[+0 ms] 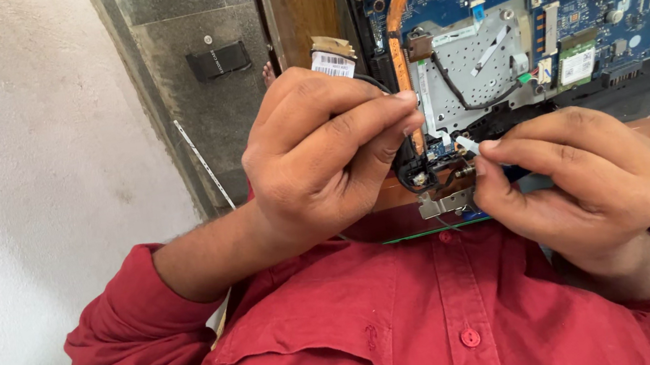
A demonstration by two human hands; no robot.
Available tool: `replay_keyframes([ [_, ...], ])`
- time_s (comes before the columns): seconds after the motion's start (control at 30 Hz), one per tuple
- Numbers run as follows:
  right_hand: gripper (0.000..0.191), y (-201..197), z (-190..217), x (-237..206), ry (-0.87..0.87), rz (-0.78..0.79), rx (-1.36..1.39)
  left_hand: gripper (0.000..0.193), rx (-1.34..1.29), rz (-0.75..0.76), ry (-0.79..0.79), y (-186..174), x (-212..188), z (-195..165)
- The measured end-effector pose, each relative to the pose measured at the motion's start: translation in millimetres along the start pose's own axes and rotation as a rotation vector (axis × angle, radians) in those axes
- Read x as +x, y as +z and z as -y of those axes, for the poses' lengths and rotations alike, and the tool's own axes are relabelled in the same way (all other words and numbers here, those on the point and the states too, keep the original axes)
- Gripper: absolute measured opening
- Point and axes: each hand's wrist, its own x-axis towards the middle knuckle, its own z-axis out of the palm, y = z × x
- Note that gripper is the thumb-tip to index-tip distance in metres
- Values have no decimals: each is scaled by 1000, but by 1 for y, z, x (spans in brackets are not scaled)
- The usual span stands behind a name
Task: The person cleans a small metal component with a cotton swab, then uses tweezers to place it into a slot on a disassembled laptop motherboard. They continue to adjust the component and clean the area with additional swabs.
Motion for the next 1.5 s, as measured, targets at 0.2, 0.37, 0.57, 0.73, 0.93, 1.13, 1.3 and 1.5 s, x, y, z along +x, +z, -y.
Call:
replay_keyframes([
  [0.2,18,-2,3,5,-8,41,-44,20,-5,-1,19,1,0,2],
  [0.37,19,-7,7,8,4,90,-57,21,-2,-4,23,1,-1,3],
  [0.57,18,-12,13,9,6,105,-88,21,-7,-13,19,-1,-3,3],
  [0.73,20,-16,7,7,-64,104,-72,21,-7,-21,26,-1,-4,3],
  [0.93,18,-17,-3,-14,-15,39,-23,20,-3,-13,32,-1,-3,1],
  [1.13,15,-12,-9,-64,467,-507,744,19,29,11,42,2,-9,-5],
  [1.3,16,-35,-23,-114,528,-739,663,21,59,32,16,8,-22,-19],
  [1.5,14,-43,-32,-150,659,-566,190,22,147,104,87,11,-35,-50],
])
